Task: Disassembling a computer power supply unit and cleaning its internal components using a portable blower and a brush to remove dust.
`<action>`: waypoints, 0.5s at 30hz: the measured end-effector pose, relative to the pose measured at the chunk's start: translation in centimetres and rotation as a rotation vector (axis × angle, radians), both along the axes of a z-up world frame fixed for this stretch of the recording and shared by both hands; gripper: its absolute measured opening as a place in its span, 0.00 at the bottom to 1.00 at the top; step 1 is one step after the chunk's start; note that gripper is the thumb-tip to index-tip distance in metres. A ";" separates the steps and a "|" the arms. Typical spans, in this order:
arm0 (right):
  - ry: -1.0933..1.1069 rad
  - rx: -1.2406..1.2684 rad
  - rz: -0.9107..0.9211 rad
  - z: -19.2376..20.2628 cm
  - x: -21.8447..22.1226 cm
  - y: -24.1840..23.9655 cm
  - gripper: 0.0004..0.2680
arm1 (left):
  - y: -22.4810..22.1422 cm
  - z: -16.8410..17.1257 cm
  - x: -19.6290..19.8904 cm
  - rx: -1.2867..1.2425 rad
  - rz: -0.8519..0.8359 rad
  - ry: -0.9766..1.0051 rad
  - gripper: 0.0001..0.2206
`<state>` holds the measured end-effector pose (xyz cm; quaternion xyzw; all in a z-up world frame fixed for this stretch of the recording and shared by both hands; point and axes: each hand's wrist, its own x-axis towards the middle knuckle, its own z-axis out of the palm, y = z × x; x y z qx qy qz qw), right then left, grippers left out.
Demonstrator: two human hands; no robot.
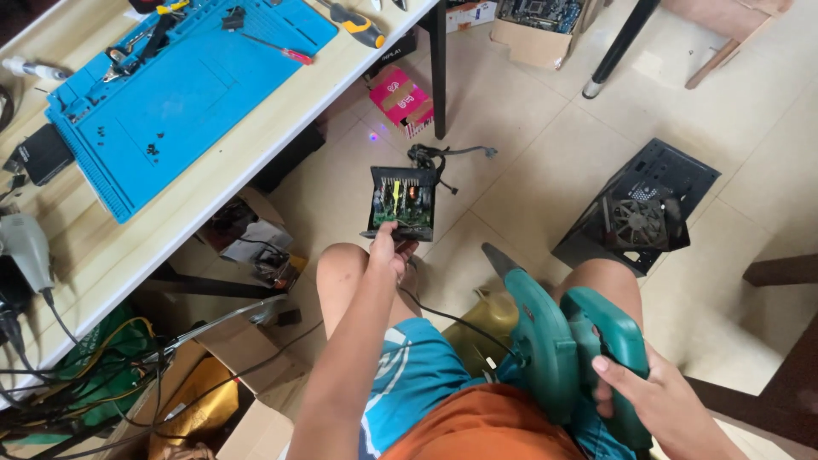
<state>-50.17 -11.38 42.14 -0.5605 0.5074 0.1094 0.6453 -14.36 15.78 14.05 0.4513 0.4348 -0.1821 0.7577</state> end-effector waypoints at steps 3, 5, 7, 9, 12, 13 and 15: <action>0.055 -0.058 -0.006 0.7 0.9 0.3 0.08 | 0.8 0.0 1.4 -0.080 -0.030 -0.050 0.15; 0.059 -0.111 0.056 0.4 1.5 -0.1 0.09 | 1.1 1.5 1.7 -0.091 -0.053 -0.062 0.18; 0.067 -0.090 0.065 2.5 3.8 1.0 0.09 | 1.2 4.8 1.4 -0.097 -0.104 -0.017 0.14; 0.067 -0.066 0.073 2.9 6.0 1.3 0.15 | 1.4 6.1 2.1 -0.100 -0.155 0.019 0.09; -0.012 -0.039 0.077 -1.2 9.5 0.1 0.07 | 1.2 5.1 3.3 -0.156 -0.213 0.049 0.16; -0.130 0.047 0.013 -4.2 11.0 -0.6 0.08 | 1.2 5.1 3.3 -0.110 -0.247 0.018 0.16; -0.239 0.131 -0.052 -10.3 14.5 -1.9 0.09 | 1.3 2.0 3.6 -0.067 -0.281 -0.005 0.16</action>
